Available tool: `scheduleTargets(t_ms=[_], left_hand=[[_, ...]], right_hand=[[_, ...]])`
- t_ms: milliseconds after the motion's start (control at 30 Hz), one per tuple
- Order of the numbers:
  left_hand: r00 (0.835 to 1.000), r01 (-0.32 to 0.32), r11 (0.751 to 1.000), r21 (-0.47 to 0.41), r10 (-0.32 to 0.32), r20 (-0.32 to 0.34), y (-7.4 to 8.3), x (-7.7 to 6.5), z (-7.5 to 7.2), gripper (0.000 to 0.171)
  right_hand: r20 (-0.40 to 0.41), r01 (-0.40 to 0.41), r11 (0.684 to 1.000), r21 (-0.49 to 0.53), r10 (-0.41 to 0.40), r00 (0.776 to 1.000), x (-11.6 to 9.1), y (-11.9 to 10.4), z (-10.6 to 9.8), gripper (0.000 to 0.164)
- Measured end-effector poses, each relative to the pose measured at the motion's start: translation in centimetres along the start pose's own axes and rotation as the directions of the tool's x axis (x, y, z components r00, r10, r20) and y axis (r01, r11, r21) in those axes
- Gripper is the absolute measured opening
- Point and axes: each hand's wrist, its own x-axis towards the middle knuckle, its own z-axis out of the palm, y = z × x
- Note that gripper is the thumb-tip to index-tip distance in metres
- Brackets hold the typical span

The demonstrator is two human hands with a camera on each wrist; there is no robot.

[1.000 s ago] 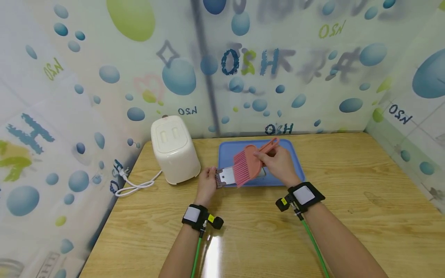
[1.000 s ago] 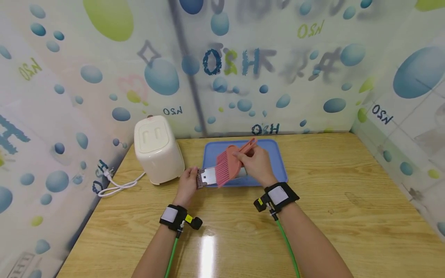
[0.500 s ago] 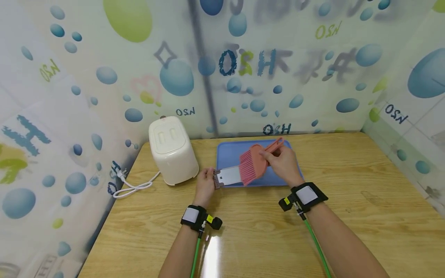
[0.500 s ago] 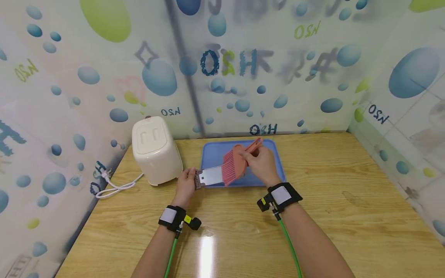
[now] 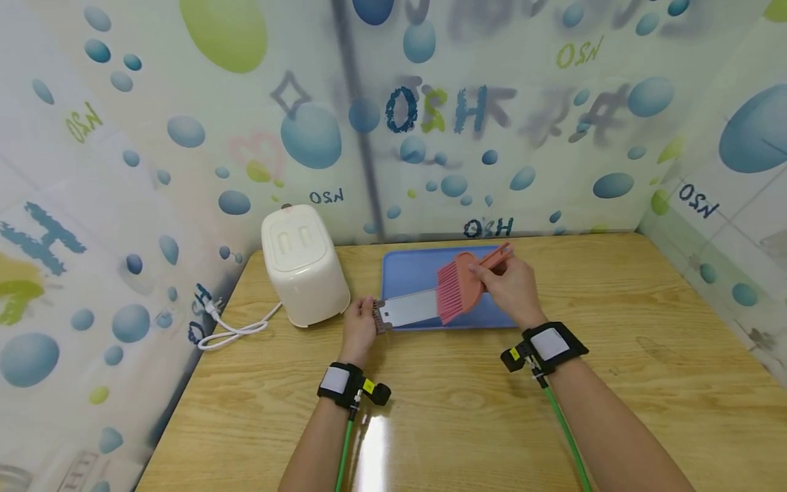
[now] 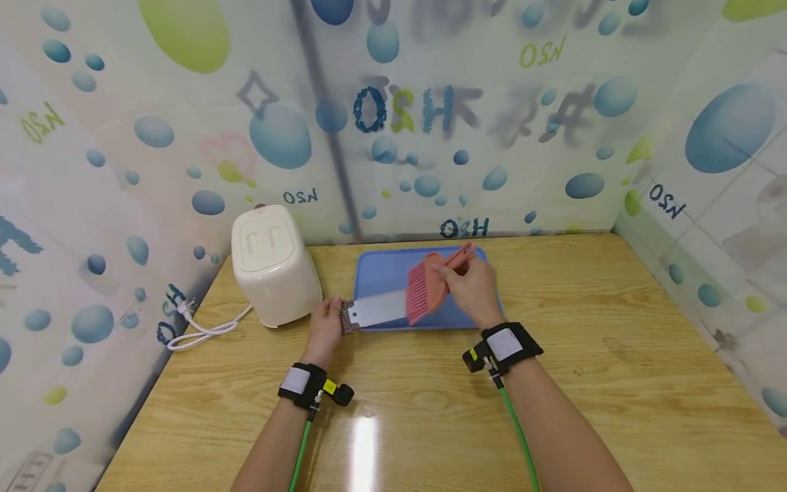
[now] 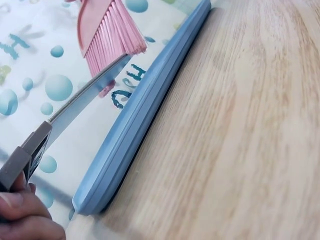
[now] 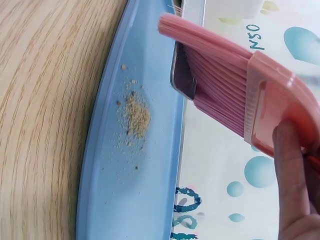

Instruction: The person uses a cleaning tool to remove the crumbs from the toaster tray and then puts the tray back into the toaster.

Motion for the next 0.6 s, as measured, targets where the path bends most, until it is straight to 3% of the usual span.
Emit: scheduleTargets(t_ms=[600], left_hand=[[1.0, -0.001, 1.0, 0.009, 0.001, 0.004, 0.03, 0.21, -0.58, 0.031]], right_hand=[[-0.058, -0.003, 0.998, -0.064, 0.0, 0.998, 0.13, 0.54, -0.67, 0.04]])
